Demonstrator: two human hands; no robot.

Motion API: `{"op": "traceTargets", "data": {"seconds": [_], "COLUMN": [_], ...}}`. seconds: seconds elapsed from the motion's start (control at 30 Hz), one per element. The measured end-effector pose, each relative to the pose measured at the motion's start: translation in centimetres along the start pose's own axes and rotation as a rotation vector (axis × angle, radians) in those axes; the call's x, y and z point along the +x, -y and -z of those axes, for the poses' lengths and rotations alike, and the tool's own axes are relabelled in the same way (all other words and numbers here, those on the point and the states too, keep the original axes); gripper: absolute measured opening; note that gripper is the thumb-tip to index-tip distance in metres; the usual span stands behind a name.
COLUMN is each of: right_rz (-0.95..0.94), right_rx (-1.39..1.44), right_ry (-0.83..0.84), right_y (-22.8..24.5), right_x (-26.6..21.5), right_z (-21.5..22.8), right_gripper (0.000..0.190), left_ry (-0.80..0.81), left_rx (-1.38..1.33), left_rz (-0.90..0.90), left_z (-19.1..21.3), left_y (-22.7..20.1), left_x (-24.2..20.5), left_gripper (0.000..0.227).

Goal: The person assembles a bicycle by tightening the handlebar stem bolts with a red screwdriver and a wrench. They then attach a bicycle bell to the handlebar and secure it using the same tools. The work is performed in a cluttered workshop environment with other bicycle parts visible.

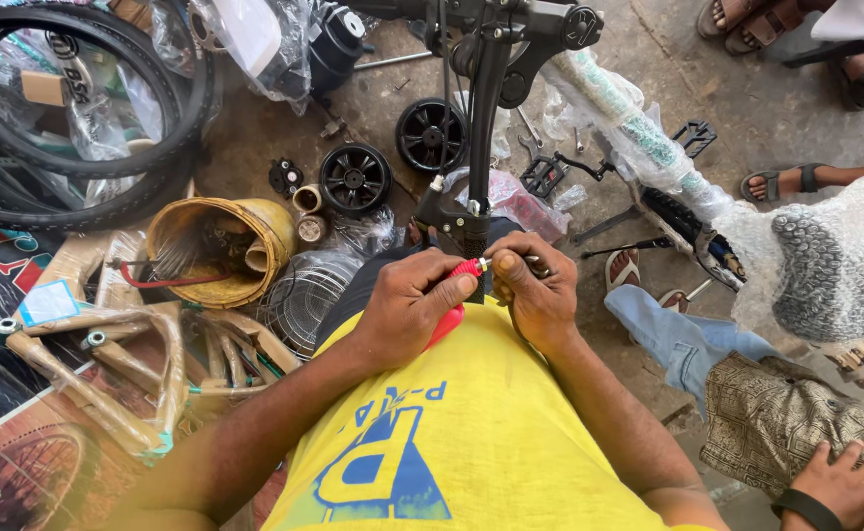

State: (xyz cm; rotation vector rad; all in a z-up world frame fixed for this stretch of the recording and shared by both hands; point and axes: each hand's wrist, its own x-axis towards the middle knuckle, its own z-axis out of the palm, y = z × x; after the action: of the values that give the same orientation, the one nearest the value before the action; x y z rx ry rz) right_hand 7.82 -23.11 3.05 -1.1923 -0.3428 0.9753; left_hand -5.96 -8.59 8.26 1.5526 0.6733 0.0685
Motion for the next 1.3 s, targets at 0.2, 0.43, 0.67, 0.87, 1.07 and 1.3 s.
{"op": "traceTargets", "data": {"seconds": [0.2,0.43,0.67,0.87,1.07,1.3], "right_rz": [0.105,-0.154,-0.33,-0.334,-0.342,-0.306], "right_rx": [-0.409,-0.133,-0.045,0.187,0.312,0.27], "right_ry": [-0.073,-0.068,-0.221,-0.236,-0.31,-0.145], "right_y": [0.4,-0.7,-2.6,-2.5,-1.9,-2.4], "right_x": [0.3,1.9,3.4,4.2,4.7,5.0], "right_z": [-0.3,1.4,4.3,4.6,4.3,4.9], "right_gripper": [0.021,0.02,0.028,0.034,0.038,0.036], "left_ry": [-0.017,-0.116,-0.164,-0.158,-0.155,-0.127], "left_rx": [0.308,0.301,0.542,0.62,0.638,0.691], "left_rz": [-0.205,-0.208,-0.139,-0.118,-0.104,-0.119], "left_z": [-0.1,-0.2,1.7,2.0,1.9,0.7], "left_y": [-1.9,-1.2,0.2,0.0,-0.1,-0.1], "left_x": [-0.8,0.7,1.5,2.1,2.1,3.5], "left_gripper": [0.074,0.057,0.054,0.053,0.052,0.051]}}
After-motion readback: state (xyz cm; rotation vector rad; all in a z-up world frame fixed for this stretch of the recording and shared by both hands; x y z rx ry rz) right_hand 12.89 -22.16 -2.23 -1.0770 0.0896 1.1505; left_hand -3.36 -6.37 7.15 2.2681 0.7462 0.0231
